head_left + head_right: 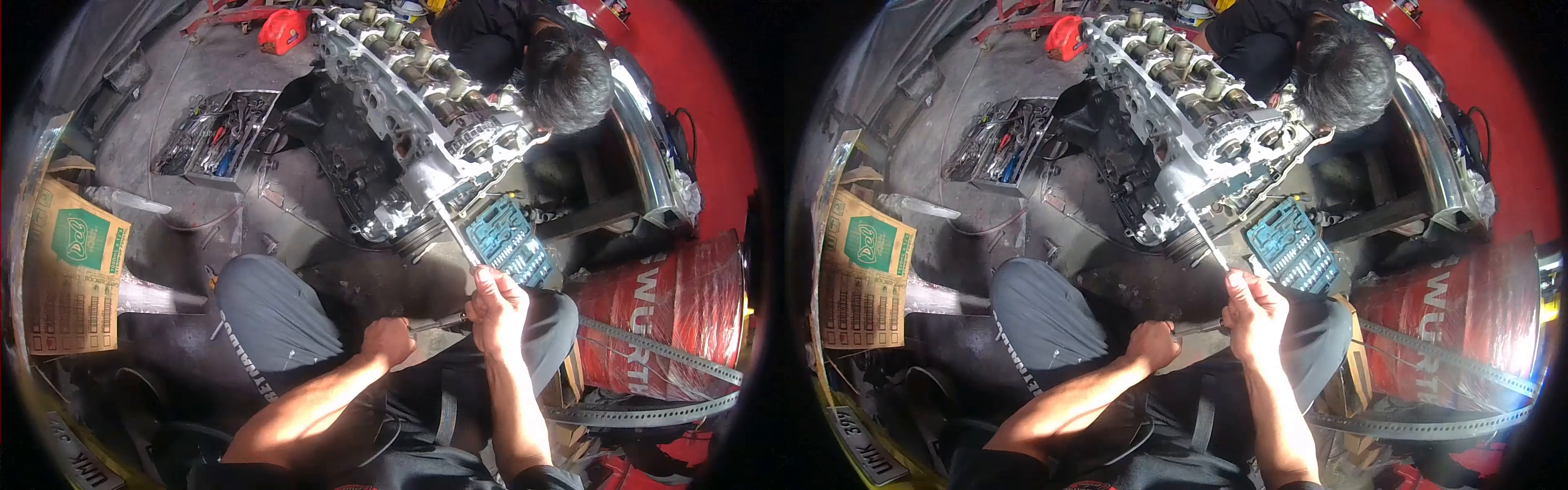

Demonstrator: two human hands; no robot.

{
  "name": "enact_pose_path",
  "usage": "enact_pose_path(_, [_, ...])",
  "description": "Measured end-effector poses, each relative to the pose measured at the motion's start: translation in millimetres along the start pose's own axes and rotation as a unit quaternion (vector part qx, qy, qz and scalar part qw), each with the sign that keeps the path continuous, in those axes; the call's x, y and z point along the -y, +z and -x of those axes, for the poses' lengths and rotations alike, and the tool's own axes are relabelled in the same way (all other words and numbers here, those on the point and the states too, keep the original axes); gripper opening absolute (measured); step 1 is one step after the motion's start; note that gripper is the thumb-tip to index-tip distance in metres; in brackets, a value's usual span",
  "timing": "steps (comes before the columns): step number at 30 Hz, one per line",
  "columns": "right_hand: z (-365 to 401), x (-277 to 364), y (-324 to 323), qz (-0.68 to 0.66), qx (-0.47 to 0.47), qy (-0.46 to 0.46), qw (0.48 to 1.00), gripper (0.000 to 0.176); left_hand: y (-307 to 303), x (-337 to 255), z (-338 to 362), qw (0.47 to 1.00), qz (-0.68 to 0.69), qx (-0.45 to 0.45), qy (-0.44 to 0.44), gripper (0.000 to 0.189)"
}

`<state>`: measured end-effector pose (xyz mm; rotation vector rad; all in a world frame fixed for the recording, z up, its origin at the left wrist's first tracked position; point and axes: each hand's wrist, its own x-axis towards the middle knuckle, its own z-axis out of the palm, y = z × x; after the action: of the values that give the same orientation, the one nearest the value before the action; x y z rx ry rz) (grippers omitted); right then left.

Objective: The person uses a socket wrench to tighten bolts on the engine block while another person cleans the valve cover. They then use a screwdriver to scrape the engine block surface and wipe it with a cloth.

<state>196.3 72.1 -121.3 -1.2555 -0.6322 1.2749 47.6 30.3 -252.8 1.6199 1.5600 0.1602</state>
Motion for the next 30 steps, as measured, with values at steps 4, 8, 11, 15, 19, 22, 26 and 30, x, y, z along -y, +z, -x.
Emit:
enact_pose_path(4, [0.4,0.8,1.6,-0.004,0.005,0.01,1.0,0.016,-7.4,-2.9,5.0,1.0,-0.012,0.019,-0.019,0.033])
enact_pose_path(8, [2.5,-0.9,1.3,0.078,-0.01,-0.021,0.997,0.016,12.7,1.5,-4.8,0.999,0.026,-0.019,0.007,0.022])
enact_pose_path(11, [5.1,-13.1,1.5,0.139,0.009,-0.109,0.984,0.018,37.5,20.1,-38.6,0.982,0.12,-0.074,0.127,0.019])
enact_pose_path(15, [13.2,-17.4,-1.8,0.154,-0.02,-0.155,0.976,0.019,31.5,5.9,-63.3,0.968,0.155,-0.12,0.155,0.025])
enact_pose_path(19, [12.6,-13.2,-20.9,0.12,-0.053,-0.159,0.979,0.018,34.9,-4.3,-74.8,0.957,0.147,-0.145,0.203,0.027])
enact_pose_path(22, [2.9,-0.4,-22.1,0.123,-0.077,-0.149,0.978,0.019,39.1,-17.4,-78.7,0.959,0.163,-0.128,0.195,0.029])
enact_pose_path(26, [-10.1,4.3,-22.8,0.173,-0.069,-0.167,0.968,0.019,24.8,-36.3,-77.6,0.965,0.184,-0.085,0.166,0.033])
enact_pose_path(30, [-15.5,9.0,-14.7,0.196,-0.083,-0.178,0.961,0.02,18.8,-42.0,-81.7,0.966,0.182,-0.097,0.158,0.043])
